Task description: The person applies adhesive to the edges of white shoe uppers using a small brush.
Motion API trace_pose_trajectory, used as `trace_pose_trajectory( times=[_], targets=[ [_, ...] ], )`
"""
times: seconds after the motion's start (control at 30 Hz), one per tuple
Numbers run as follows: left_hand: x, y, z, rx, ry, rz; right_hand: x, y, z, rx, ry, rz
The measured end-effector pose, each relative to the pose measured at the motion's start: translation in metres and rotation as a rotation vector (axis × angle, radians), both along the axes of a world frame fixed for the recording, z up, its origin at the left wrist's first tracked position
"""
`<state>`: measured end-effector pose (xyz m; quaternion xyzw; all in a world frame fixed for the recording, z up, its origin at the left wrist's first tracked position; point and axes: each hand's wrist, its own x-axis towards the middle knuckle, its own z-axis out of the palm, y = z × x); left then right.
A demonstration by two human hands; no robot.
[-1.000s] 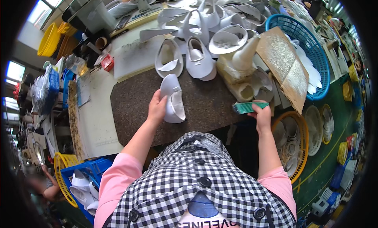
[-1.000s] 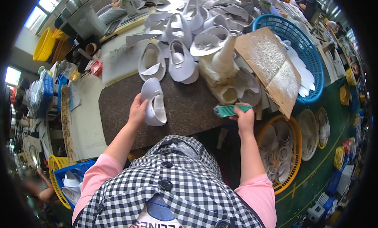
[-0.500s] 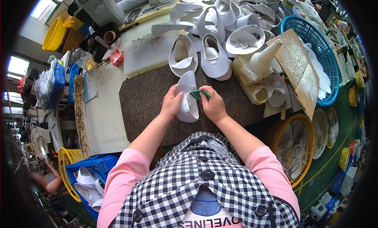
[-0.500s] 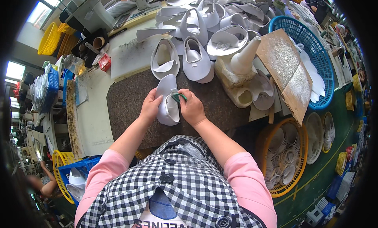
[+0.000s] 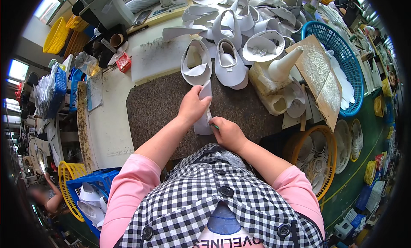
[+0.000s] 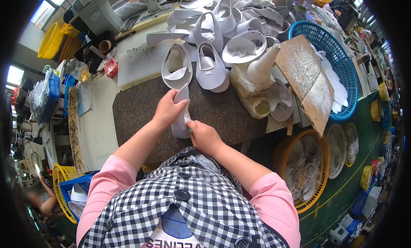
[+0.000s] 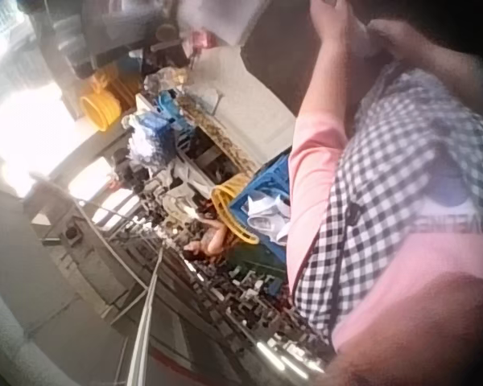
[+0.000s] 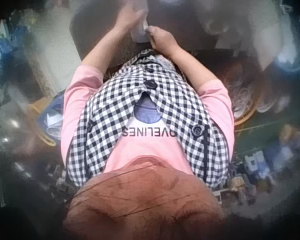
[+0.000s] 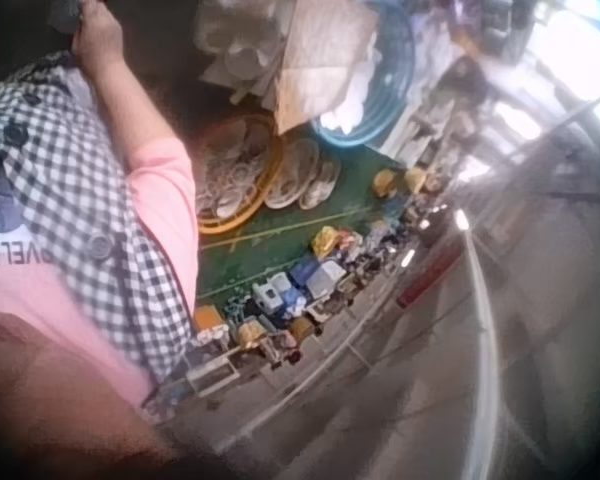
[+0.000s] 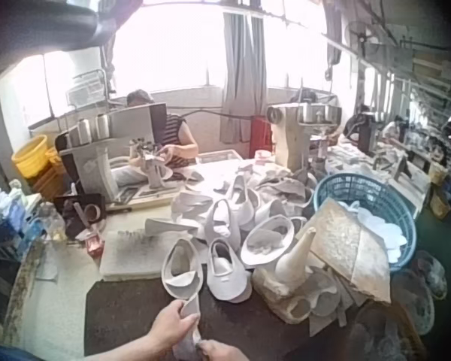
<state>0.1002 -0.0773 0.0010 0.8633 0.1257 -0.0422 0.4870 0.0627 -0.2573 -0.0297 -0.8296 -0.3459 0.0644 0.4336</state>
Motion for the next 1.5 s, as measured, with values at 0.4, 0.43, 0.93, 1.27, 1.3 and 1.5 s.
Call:
trace_pose_trajectory(
  times=[0.4, 0.43, 0.93, 1.27, 1.3, 1.5],
  targets=[
    [-0.073, 0.031, -0.016, -0.146, -0.125, 0.246, 0.075, 0.019, -0.021, 0.146, 0.121, -0.342],
    [-0.087, 0.029, -0.022, -0.147, -0.12, 0.258, 0.068, 0.021, -0.021, 0.142, 0.127, -0.331],
    [-0.139, 0.015, -0.059, -0.128, 0.002, 0.274, 0.015, 0.028, -0.031, 0.216, 0.197, -0.348],
    [-0.127, 0.052, -0.025, 0.275, -0.659, 0.041, 0.039, -0.024, -0.002, 0.462, 1.0, -0.231],
    [-0.13, 0.065, -0.037, 0.363, -0.577, -0.002, 0.039, -0.032, -0.003, 0.449, 1.001, -0.213],
    [-0.157, 0.071, -0.048, 0.636, -0.265, -0.081, 0.037, -0.043, 0.008, 0.45, 1.02, -0.226]
  ],
)
